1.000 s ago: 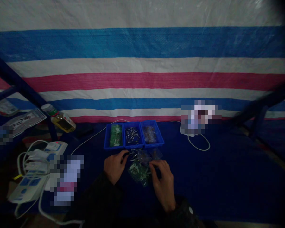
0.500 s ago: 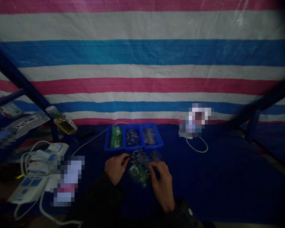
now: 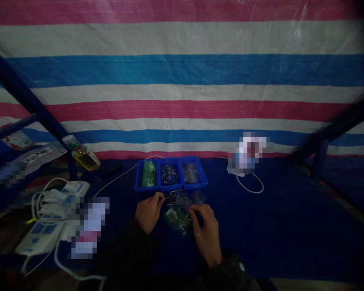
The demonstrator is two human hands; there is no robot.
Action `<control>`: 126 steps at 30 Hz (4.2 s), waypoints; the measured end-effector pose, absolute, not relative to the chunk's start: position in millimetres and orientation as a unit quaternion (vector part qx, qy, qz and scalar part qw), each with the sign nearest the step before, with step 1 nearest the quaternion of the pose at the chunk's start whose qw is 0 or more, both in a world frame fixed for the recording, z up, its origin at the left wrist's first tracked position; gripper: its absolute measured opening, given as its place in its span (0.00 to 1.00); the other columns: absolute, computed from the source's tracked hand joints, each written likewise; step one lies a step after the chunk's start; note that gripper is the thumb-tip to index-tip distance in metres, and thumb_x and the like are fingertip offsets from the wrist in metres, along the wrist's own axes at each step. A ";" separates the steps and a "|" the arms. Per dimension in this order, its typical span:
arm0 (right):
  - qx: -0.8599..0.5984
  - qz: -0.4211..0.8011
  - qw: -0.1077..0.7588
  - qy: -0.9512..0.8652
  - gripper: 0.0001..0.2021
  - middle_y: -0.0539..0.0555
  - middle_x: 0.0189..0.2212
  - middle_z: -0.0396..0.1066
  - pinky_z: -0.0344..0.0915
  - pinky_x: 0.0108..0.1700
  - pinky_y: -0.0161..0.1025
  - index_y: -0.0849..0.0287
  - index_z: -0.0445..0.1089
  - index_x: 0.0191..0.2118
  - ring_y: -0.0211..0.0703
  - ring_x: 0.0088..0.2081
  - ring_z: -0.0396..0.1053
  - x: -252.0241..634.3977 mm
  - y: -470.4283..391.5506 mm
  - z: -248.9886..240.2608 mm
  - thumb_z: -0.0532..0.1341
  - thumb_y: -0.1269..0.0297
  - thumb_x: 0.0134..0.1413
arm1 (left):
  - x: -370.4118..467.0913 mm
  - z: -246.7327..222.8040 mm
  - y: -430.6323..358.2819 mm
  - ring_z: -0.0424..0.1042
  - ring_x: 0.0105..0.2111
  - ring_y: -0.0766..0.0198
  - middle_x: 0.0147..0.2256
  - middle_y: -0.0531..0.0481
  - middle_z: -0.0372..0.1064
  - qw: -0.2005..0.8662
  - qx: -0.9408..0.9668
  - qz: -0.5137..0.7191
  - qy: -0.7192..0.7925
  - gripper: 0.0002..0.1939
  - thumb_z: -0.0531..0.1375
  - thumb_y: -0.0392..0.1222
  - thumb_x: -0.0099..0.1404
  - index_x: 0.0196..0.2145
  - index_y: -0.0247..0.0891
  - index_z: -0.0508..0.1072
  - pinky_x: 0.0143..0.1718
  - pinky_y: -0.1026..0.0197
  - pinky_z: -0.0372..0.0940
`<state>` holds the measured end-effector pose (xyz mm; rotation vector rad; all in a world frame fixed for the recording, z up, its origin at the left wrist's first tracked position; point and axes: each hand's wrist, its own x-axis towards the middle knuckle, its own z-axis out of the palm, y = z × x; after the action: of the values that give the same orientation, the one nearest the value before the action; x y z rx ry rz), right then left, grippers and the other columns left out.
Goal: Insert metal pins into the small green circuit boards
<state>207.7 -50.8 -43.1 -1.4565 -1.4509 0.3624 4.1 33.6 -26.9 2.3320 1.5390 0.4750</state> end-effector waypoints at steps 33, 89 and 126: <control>-0.534 0.193 0.488 -0.663 0.08 0.52 0.34 0.74 0.63 0.43 0.44 0.55 0.71 0.37 0.46 0.38 0.70 182.3 -59.0 -40.7 0.57 0.70 0.69 | 11.9 -36.5 -12.4 0.75 0.35 0.61 0.34 0.49 0.74 0.274 0.834 0.299 0.375 0.06 0.56 0.40 0.74 0.40 0.40 0.72 0.37 0.62 0.64; -0.550 0.097 0.435 -0.706 0.11 0.51 0.30 0.70 0.59 0.42 0.44 0.55 0.66 0.33 0.46 0.35 0.67 182.2 -52.4 -48.0 0.54 0.73 0.69 | 14.7 -26.7 -13.7 0.71 0.28 0.63 0.25 0.51 0.70 0.260 0.827 0.333 0.371 0.10 0.56 0.38 0.73 0.32 0.39 0.72 0.32 0.63 0.62; -0.546 0.166 0.478 -0.668 0.10 0.51 0.31 0.73 0.59 0.40 0.45 0.55 0.68 0.34 0.45 0.34 0.69 191.0 -62.3 -36.6 0.55 0.72 0.69 | 16.0 -23.8 -16.3 0.72 0.29 0.60 0.27 0.48 0.74 0.252 0.825 0.345 0.370 0.09 0.57 0.39 0.72 0.33 0.39 0.74 0.33 0.59 0.63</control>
<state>191.0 -62.3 -36.6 -1.3329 -1.6311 0.4062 16.0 -16.3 -23.8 2.2434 1.0063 0.9394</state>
